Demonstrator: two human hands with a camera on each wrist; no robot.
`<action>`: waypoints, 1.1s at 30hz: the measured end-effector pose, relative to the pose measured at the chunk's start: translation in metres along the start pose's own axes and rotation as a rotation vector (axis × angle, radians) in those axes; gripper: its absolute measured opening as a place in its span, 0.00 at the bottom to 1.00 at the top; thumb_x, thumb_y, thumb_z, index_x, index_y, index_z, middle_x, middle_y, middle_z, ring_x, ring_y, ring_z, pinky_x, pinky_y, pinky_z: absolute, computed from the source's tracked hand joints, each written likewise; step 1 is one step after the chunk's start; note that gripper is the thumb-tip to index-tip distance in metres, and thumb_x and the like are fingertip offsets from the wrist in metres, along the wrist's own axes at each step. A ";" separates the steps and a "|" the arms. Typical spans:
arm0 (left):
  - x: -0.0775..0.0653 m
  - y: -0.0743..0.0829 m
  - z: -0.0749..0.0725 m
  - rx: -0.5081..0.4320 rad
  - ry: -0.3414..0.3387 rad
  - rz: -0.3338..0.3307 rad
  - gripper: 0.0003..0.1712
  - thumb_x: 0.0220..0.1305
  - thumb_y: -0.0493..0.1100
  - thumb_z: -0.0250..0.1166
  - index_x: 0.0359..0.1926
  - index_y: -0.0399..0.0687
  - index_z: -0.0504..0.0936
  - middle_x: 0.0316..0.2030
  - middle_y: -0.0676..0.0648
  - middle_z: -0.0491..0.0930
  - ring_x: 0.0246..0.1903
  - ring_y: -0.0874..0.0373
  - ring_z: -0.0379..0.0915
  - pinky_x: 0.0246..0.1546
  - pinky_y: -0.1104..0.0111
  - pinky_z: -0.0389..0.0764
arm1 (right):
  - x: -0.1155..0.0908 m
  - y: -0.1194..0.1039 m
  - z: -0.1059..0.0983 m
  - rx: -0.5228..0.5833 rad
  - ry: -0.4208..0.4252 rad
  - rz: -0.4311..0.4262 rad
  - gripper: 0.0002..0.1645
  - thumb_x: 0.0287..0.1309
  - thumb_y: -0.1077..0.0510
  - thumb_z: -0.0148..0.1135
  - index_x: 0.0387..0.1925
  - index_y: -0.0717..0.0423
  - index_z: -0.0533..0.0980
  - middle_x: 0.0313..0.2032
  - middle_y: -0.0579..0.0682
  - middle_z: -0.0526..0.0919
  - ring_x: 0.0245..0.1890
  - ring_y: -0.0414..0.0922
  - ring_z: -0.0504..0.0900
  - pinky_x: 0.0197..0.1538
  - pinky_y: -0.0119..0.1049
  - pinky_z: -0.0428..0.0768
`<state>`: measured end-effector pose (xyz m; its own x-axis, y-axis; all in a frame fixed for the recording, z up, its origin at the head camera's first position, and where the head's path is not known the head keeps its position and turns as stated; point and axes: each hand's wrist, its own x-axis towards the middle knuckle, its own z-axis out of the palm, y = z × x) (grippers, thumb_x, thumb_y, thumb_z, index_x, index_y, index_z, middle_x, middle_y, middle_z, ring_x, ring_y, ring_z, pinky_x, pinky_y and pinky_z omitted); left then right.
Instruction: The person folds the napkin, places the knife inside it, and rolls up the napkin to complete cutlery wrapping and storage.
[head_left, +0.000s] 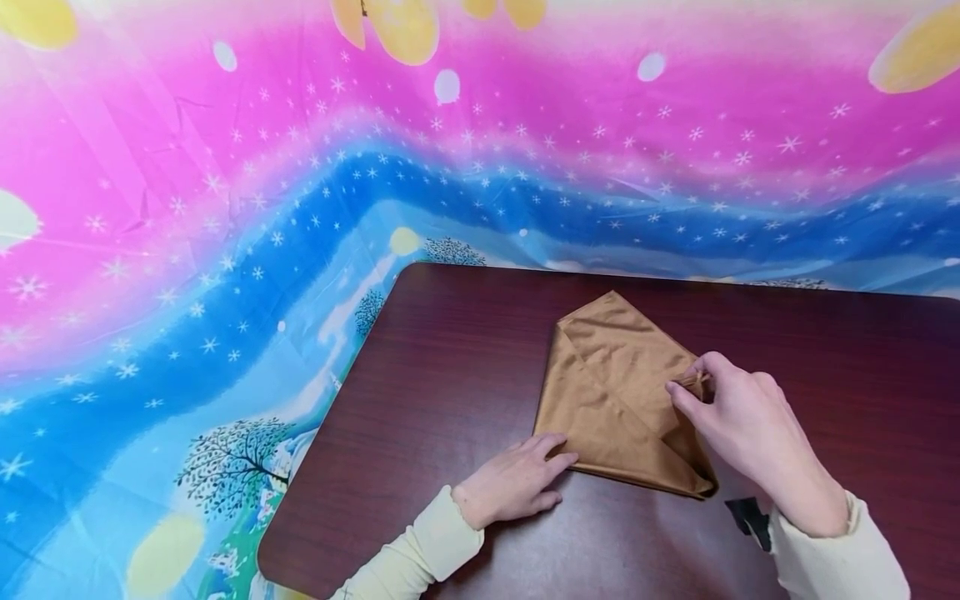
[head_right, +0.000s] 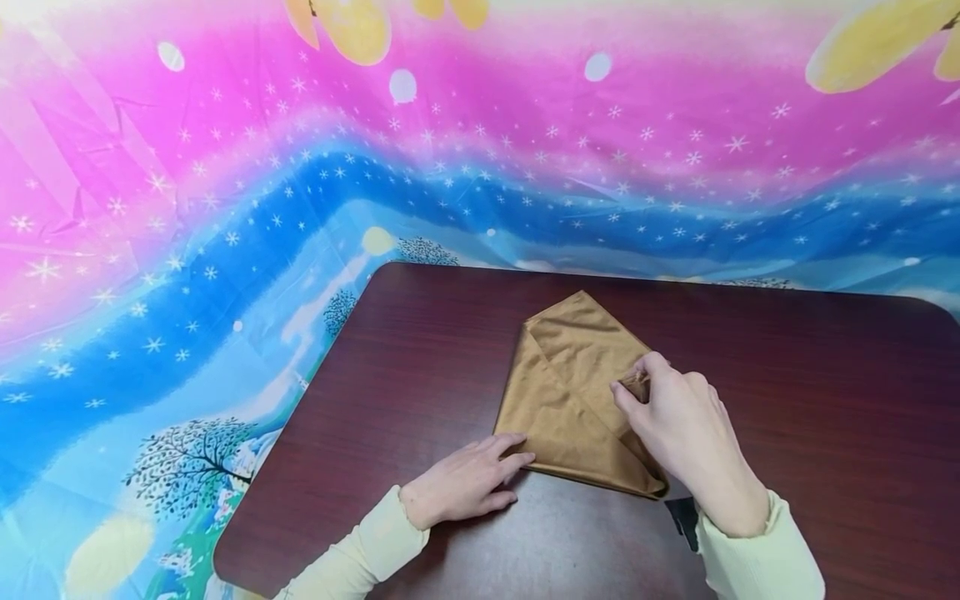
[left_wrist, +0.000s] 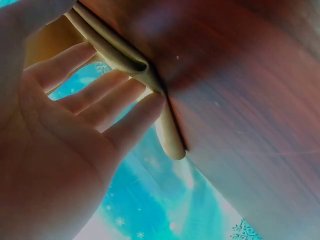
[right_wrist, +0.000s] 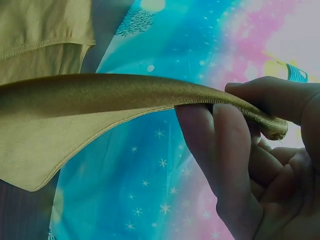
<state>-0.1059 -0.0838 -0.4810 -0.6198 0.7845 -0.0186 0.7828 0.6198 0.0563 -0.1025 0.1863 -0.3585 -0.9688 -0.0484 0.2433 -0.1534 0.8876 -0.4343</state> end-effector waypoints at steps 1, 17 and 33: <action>0.000 0.000 0.000 0.003 0.001 0.001 0.31 0.63 0.55 0.63 0.66 0.53 0.69 0.66 0.46 0.66 0.65 0.54 0.65 0.60 0.62 0.73 | 0.000 0.000 0.001 0.004 -0.002 0.000 0.11 0.60 0.52 0.63 0.35 0.56 0.74 0.10 0.42 0.64 0.12 0.40 0.59 0.18 0.33 0.57; -0.002 -0.005 0.001 -0.004 0.071 0.017 0.28 0.63 0.53 0.63 0.62 0.52 0.73 0.61 0.46 0.70 0.58 0.56 0.71 0.57 0.66 0.74 | 0.002 -0.008 0.014 0.068 -0.031 -0.015 0.06 0.60 0.55 0.62 0.35 0.52 0.75 0.13 0.42 0.69 0.14 0.39 0.62 0.20 0.31 0.61; -0.002 -0.011 0.003 -0.146 0.218 -0.135 0.13 0.64 0.49 0.63 0.46 0.49 0.80 0.41 0.52 0.72 0.38 0.63 0.71 0.43 0.73 0.76 | 0.006 -0.017 0.033 0.150 -0.133 0.002 0.08 0.64 0.53 0.58 0.37 0.55 0.74 0.13 0.43 0.72 0.13 0.39 0.66 0.18 0.32 0.63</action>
<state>-0.1128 -0.0924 -0.4842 -0.7276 0.6624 0.1784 0.6858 0.6966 0.2110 -0.1123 0.1556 -0.3783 -0.9847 -0.1160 0.1300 -0.1695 0.8101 -0.5612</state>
